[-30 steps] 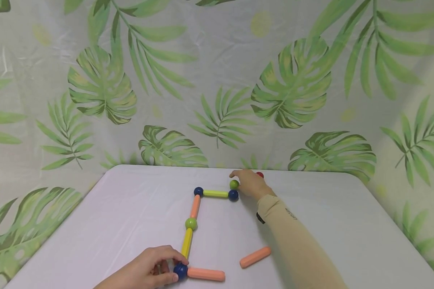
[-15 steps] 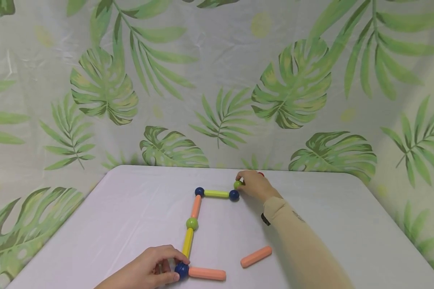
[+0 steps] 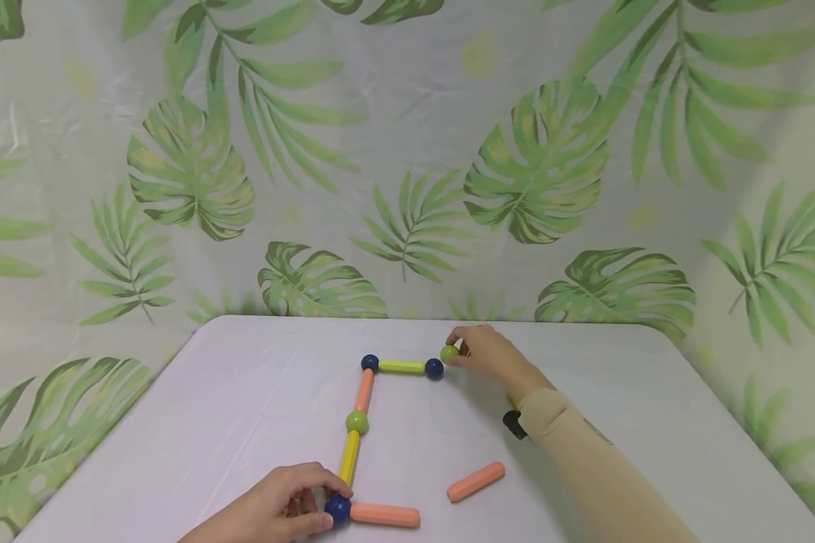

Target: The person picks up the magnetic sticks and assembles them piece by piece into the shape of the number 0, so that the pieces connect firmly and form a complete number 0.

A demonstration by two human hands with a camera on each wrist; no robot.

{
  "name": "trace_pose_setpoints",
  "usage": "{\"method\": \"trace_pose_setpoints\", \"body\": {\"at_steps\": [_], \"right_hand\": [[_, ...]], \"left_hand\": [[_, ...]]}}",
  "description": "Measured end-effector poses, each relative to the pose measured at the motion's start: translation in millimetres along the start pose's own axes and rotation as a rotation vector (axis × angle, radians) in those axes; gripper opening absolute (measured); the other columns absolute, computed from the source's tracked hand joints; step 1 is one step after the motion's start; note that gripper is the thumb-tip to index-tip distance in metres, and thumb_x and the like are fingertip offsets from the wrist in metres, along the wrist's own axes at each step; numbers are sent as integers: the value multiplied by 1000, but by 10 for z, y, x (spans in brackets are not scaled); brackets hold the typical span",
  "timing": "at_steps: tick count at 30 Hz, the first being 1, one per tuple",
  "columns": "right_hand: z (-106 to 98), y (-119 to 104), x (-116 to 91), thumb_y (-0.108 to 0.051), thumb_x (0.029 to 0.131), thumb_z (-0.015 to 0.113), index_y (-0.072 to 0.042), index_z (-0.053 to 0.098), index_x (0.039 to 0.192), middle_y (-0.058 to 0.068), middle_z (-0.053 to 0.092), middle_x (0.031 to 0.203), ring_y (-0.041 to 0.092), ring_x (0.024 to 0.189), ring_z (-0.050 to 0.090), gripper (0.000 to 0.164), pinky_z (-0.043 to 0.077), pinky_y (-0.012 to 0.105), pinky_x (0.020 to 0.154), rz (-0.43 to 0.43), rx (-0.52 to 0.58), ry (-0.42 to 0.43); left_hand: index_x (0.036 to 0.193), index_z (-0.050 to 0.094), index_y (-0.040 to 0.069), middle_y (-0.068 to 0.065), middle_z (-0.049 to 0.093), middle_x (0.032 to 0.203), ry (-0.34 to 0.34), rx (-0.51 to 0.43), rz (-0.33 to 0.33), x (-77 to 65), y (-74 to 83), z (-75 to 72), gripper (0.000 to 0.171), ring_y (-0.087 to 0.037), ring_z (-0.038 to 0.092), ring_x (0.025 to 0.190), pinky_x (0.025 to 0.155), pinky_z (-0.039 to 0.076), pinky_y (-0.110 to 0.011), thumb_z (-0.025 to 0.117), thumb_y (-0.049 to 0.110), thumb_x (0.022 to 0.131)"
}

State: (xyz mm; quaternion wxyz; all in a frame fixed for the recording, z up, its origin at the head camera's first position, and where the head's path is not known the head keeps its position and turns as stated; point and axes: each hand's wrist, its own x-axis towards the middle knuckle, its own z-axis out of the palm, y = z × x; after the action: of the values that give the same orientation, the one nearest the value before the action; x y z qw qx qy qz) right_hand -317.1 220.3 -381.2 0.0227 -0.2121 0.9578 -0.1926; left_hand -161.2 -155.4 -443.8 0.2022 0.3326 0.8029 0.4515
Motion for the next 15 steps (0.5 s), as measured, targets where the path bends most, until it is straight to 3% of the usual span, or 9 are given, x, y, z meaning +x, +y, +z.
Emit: {"method": "trace_pose_setpoints", "body": {"at_steps": [8, 15], "right_hand": [[-43, -171, -318, -26, 99, 79, -9, 72, 123, -1, 72, 93, 13, 85, 63, 30, 56, 31, 79, -24, 52, 6], [-27, -328, -631, -29, 98, 81, -10, 71, 120, -7, 70, 88, 6, 81, 61, 31, 52, 25, 73, -112, 122, -6]], "left_hand": [[129, 74, 13, 9, 71, 113, -6, 3, 11, -3, 8, -2, 29, 5, 60, 83, 73, 54, -18, 75, 24, 102], [128, 74, 12, 8, 71, 111, -3, 1, -2, 3, 25, -4, 29, 5, 60, 82, 72, 54, -18, 76, 23, 102]]}}
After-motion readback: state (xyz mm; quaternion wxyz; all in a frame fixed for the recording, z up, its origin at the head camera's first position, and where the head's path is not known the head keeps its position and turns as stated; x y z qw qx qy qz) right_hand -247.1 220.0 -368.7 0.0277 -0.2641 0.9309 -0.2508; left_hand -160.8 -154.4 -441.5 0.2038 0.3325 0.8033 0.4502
